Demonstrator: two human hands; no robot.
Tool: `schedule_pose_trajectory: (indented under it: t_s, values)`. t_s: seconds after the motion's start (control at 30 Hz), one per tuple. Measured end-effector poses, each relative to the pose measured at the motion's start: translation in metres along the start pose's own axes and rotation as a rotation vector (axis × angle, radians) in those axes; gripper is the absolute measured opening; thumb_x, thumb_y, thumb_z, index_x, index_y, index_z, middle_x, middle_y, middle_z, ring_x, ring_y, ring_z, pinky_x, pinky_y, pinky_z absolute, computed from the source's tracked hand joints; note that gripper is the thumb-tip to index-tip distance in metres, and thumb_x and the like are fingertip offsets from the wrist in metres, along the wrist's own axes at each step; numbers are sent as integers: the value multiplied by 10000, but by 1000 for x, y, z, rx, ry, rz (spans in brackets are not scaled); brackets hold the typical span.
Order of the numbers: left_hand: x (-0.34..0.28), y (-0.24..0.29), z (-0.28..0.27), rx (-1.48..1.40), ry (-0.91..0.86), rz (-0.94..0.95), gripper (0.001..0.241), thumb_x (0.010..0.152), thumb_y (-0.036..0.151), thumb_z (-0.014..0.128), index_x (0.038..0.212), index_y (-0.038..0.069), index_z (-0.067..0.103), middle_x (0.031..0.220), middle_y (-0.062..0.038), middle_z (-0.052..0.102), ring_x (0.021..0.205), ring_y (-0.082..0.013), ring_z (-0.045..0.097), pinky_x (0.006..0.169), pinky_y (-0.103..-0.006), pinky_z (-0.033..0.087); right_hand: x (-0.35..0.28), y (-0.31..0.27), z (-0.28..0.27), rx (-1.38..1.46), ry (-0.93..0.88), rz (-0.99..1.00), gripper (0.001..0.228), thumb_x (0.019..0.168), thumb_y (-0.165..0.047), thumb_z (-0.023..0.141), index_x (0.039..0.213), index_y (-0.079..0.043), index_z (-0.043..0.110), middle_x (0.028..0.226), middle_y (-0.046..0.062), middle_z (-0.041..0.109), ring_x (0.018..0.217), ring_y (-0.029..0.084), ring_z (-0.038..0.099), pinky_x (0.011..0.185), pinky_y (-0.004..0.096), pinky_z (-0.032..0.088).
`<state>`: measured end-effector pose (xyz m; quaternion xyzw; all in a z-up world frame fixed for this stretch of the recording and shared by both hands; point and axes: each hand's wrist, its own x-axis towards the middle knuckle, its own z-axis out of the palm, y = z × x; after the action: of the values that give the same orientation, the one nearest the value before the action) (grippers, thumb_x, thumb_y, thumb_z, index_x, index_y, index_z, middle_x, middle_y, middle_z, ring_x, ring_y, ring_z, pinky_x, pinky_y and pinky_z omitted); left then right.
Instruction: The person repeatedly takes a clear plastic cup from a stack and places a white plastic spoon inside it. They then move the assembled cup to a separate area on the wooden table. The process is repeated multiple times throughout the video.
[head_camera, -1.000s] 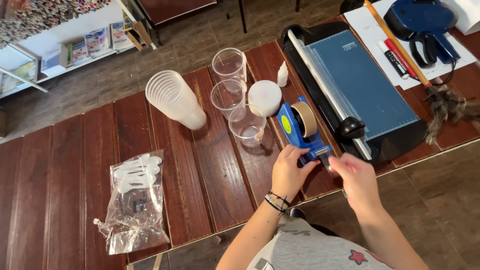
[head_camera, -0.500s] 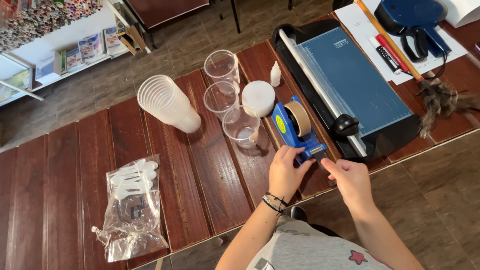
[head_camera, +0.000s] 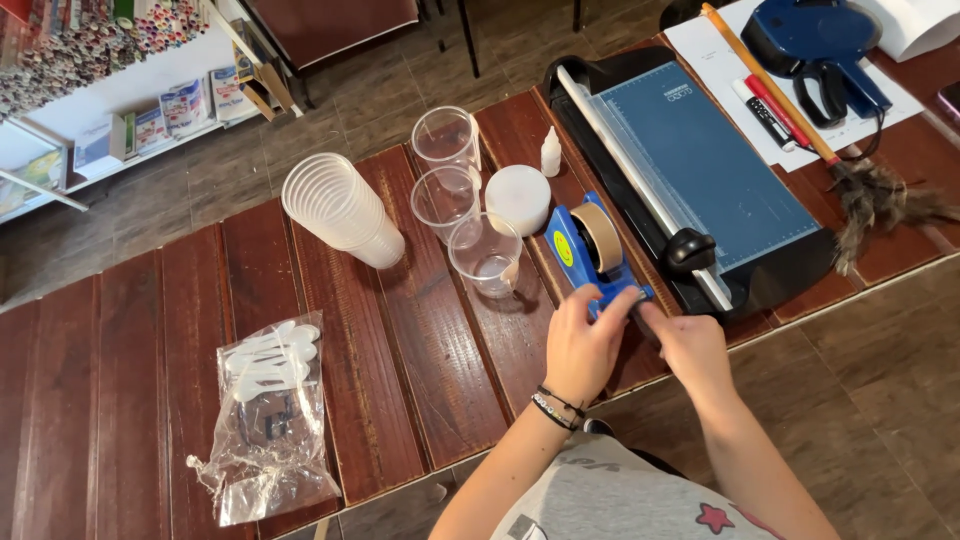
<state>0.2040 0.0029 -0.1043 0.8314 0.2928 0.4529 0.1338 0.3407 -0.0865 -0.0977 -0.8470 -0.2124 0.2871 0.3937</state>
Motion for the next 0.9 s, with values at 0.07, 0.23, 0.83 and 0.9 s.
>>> schedule_pose_trajectory:
  t_s: [0.07, 0.23, 0.83, 0.9]
  values:
    - [-2, -2, 3, 161, 15, 108, 320, 956, 229, 681, 1264, 315, 667, 1118, -28, 503, 914, -249, 640, 691, -330, 472, 3, 2, 8, -5, 26, -8, 668, 815, -542, 818, 427, -64, 561, 395, 81, 453, 471, 204, 483, 552, 304, 382]
    - [4, 1, 1, 254, 88, 131, 193, 991, 316, 633, 1166, 369, 696, 1095, 3, 522, 890, -208, 619, 667, -295, 418, -6, -9, 15, 71, 118, -15, 631, 824, -430, 827, 423, -90, 477, 385, 71, 391, 516, 139, 438, 545, 298, 367]
    - [-24, 2, -139, 111, -179, 21, 252, 985, 258, 687, 1215, 158, 695, 1133, -55, 625, 853, -295, 606, 720, -429, 482, -43, 4, -59, -623, 315, -1474, 737, 760, -652, 736, 438, -126, 332, 452, 75, 336, 442, 305, 439, 454, 444, 293]
    - [-30, -11, -189, 138, -130, -109, 203, 939, 204, 679, 1113, 116, 737, 1053, -77, 702, 812, -294, 665, 686, -439, 522, -42, -4, -73, -530, 182, -1574, 642, 679, -655, 833, 589, -101, 523, 573, 75, 493, 509, 293, 522, 515, 438, 378]
